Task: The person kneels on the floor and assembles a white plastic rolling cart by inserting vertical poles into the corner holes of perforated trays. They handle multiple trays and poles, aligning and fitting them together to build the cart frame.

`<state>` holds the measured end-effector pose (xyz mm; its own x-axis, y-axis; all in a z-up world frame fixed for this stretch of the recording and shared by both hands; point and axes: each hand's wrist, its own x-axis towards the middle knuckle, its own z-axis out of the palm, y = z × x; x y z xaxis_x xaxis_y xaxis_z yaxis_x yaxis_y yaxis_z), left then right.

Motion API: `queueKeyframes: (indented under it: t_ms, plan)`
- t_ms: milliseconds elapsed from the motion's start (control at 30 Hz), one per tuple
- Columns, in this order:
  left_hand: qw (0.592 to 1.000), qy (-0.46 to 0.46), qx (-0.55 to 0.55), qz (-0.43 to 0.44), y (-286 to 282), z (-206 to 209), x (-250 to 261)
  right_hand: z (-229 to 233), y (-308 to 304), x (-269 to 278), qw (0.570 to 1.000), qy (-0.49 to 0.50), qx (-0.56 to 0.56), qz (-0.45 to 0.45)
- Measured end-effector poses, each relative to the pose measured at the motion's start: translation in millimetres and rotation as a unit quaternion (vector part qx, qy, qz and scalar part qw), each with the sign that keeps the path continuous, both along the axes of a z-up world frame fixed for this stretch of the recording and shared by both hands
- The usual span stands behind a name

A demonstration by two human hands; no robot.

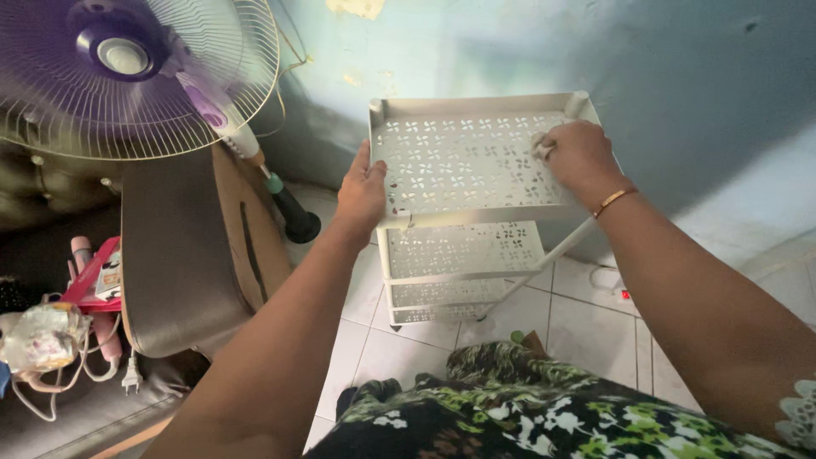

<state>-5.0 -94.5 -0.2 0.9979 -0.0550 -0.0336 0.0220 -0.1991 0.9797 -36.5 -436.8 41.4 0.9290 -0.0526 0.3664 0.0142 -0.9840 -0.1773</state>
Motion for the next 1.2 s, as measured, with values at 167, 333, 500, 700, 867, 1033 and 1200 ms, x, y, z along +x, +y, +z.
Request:
queueKeyframes:
  t_ms: [167,333,500,700,867,1033,1200]
  plan:
    - [0.999,0.038,0.017,0.019,-1.3,7.4,-3.0,-16.5,37.8,17.9,1.000,0.016,0.002,0.020]
    - [1.000,-0.004,0.009,0.017,0.1,5.8,-3.5,-14.2,127.4,-3.6,0.972,0.021,0.021,0.234]
    - [1.000,-0.012,0.010,0.006,2.2,-2.3,1.5,10.3,113.3,-18.1,0.971,0.207,0.095,0.073]
    - [0.999,-0.035,0.004,0.002,4.2,-8.4,5.7,9.7,50.9,-25.7,0.998,0.052,0.021,-0.032]
    - [0.999,-0.025,-0.025,0.008,4.1,-8.2,0.2,3.5,120.4,-14.9,0.991,0.079,0.034,0.101]
    - [0.998,-0.012,0.055,0.004,26.7,0.0,2.4,4.7,207.3,-7.4,0.969,0.070,0.037,0.233]
    - [0.999,0.031,-0.007,-0.039,64.3,-1.4,5.9,11.4,198.9,3.7,0.969,0.159,0.186,0.019]
